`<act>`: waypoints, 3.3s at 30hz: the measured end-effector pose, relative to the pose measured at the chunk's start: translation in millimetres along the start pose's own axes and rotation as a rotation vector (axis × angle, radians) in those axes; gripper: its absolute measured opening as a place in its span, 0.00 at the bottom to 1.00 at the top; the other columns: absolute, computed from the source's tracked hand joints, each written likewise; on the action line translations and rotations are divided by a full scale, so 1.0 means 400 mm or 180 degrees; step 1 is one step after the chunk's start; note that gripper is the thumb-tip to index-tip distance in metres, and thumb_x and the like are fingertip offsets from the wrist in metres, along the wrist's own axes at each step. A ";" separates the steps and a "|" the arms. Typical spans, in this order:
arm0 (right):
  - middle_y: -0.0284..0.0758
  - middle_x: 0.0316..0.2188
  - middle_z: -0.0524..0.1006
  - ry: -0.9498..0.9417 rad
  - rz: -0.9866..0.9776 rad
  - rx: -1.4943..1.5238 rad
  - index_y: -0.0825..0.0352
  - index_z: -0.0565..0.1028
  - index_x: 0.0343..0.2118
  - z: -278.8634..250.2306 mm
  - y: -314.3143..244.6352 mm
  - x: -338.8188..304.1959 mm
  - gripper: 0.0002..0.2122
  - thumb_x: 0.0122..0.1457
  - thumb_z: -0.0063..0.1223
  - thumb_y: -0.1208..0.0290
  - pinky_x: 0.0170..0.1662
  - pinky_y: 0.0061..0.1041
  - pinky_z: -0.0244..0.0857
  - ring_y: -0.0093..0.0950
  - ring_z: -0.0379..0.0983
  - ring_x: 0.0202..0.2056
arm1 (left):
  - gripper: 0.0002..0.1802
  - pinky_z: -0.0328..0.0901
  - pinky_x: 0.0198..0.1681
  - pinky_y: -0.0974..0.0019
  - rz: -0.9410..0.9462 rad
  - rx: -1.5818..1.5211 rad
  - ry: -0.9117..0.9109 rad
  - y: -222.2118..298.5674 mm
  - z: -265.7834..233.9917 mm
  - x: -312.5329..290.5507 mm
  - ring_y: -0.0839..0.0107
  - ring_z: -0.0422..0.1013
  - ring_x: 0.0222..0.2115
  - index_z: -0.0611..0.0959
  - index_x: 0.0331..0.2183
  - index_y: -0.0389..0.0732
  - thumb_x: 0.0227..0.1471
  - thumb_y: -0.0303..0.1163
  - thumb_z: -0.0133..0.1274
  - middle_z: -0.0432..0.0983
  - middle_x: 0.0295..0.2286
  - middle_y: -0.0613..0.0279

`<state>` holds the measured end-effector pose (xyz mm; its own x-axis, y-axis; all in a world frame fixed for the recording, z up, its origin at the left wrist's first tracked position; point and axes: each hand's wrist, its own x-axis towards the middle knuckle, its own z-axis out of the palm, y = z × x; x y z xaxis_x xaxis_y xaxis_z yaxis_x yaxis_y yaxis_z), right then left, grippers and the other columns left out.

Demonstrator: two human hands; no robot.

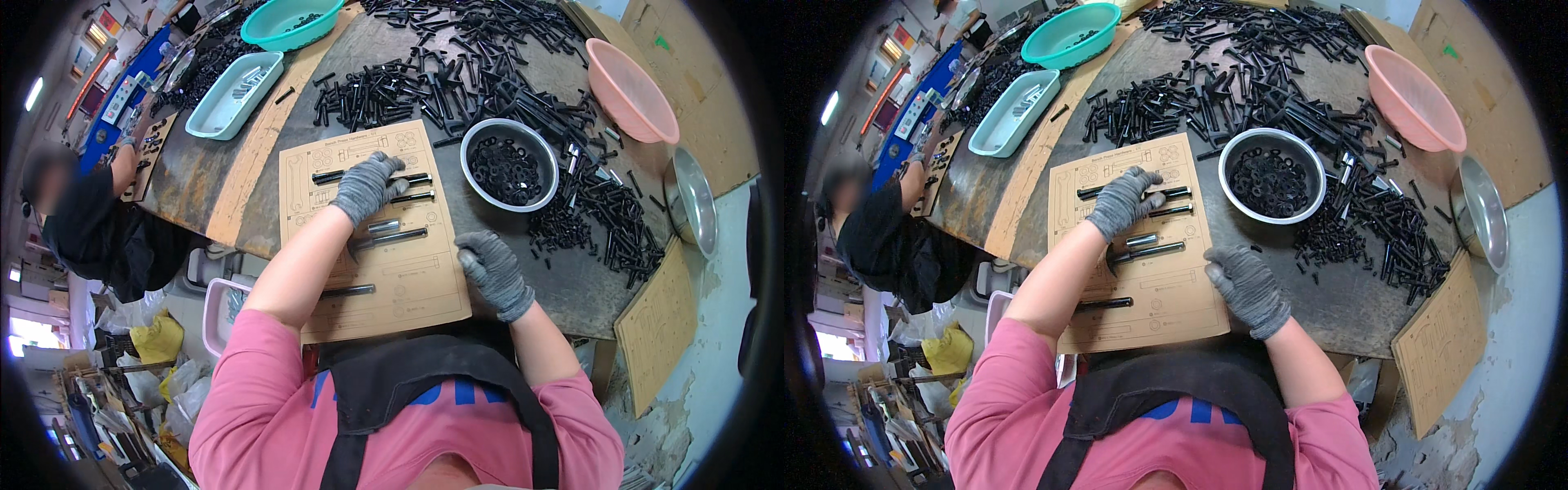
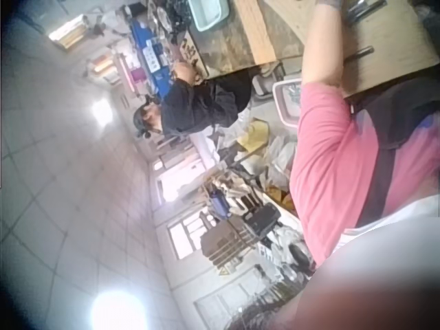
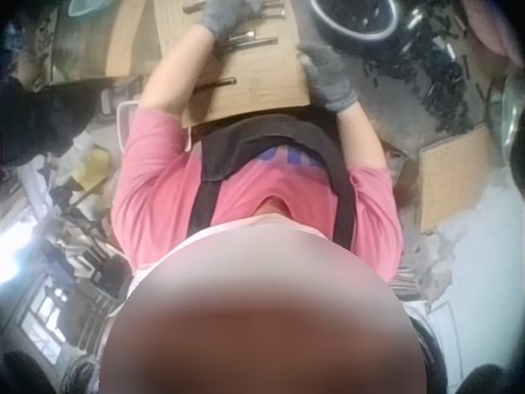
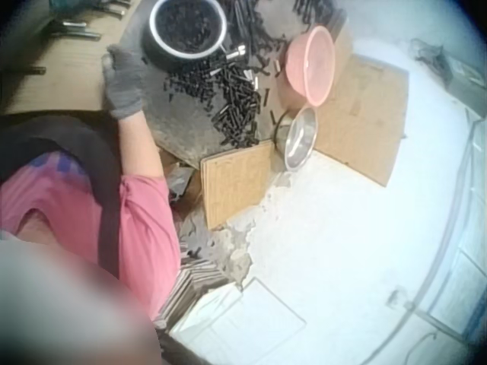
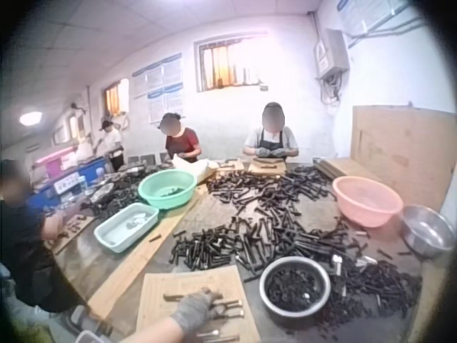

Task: The person assembles small black metal hardware components on a cardboard template. They pick up rods and rings, place them into designated slots, and then transfer the assembled units into a pink bin. The process is repeated continuously throughout the clip.

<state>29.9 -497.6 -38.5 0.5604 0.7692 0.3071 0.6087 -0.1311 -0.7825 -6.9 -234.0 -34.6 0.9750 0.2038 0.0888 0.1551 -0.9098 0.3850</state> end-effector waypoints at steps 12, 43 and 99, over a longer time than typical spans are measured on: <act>0.41 0.22 0.74 -0.0562 0.0800 -0.0115 0.68 0.73 0.29 -0.026 -0.037 0.001 0.18 0.54 0.41 0.55 0.34 0.31 0.63 0.36 0.71 0.28 | 0.12 0.65 0.38 0.63 0.0486 -0.0094 -0.0330 0.001 0.039 -0.031 0.58 0.70 0.32 0.78 0.34 0.42 0.41 0.27 0.53 0.74 0.29 0.53; 0.37 0.23 0.69 -0.1374 -0.1224 -0.0994 0.62 0.72 0.27 0.330 -0.149 -0.039 0.07 0.47 0.50 0.65 0.29 0.34 0.63 0.34 0.69 0.28 | 0.12 0.63 0.39 0.63 -0.0088 -0.0448 -0.0033 -0.103 0.000 -0.144 0.59 0.70 0.32 0.77 0.33 0.39 0.44 0.33 0.49 0.74 0.29 0.52; 0.38 0.29 0.73 0.0891 0.0521 -0.1830 0.65 0.73 0.31 -0.211 0.234 -0.154 0.07 0.48 0.51 0.74 0.37 0.29 0.63 0.34 0.70 0.32 | 0.12 0.64 0.38 0.60 0.1418 -0.0166 -0.0710 0.323 0.096 -0.012 0.58 0.69 0.34 0.77 0.31 0.42 0.41 0.35 0.52 0.71 0.30 0.55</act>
<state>99.8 -609.9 -85.0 0.7487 0.5295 0.3987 0.6628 -0.6052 -0.4409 14.4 -366.6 -20.6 0.9559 -0.2879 0.0586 -0.2867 -0.8704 0.4004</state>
